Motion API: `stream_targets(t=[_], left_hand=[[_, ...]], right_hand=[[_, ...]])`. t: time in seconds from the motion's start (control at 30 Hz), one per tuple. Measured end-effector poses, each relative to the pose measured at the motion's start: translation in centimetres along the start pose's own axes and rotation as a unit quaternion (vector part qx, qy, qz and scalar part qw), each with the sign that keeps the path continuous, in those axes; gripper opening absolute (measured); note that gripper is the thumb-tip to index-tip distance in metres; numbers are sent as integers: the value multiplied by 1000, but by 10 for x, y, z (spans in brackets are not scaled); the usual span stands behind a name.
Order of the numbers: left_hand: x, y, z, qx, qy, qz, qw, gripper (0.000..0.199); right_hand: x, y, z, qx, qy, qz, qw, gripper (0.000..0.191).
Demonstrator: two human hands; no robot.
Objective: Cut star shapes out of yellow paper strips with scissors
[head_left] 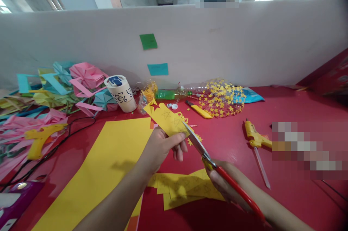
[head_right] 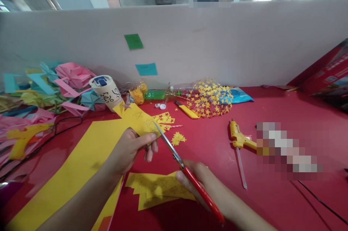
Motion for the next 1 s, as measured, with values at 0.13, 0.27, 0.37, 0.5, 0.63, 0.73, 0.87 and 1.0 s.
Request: stream_targets(t=[0.13, 0.27, 0.37, 0.5, 0.63, 0.73, 0.87, 1.0], left_hand=[[1, 0, -1, -1, 1, -5, 1000, 34], [1, -1, -2, -5, 13, 0, 1000, 33], [0, -1, -2, -6, 18, -1, 1000, 33], [-1, 0, -1, -1, 27, 1, 1000, 32], [1, -1, -1, -6, 45, 6, 999, 26], [3, -1, -1, -23, 28, 13, 999, 23], [0, 2, 1, -35, -29, 51, 998, 28], [-13, 10, 4, 6, -82, 113, 990, 38]], right_hand=[[0, 0, -1, -2, -1, -9, 1000, 47], [1, 0, 0, 0, -12, -8, 1000, 46], [1, -1, 2, 0, -5, -8, 1000, 46], [1, -1, 1, -13, -8, -18, 1000, 48], [1, 1, -5, -13, -21, -14, 1000, 51], [1, 2, -8, -9, -56, -24, 998, 51], [-1, 0, -2, -13, -87, -28, 996, 50], [-5, -1, 2, -21, -104, -31, 994, 52]])
Point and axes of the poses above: each hand's wrist, its own y-axis away from the middle knuckle, its own x-axis out of the back of the hand, z = x × y, the point moved 1 cm from there along -y, towards the middle knuckle, and after that the axes turned 9 degrees about -x, right-handed, at the moved point
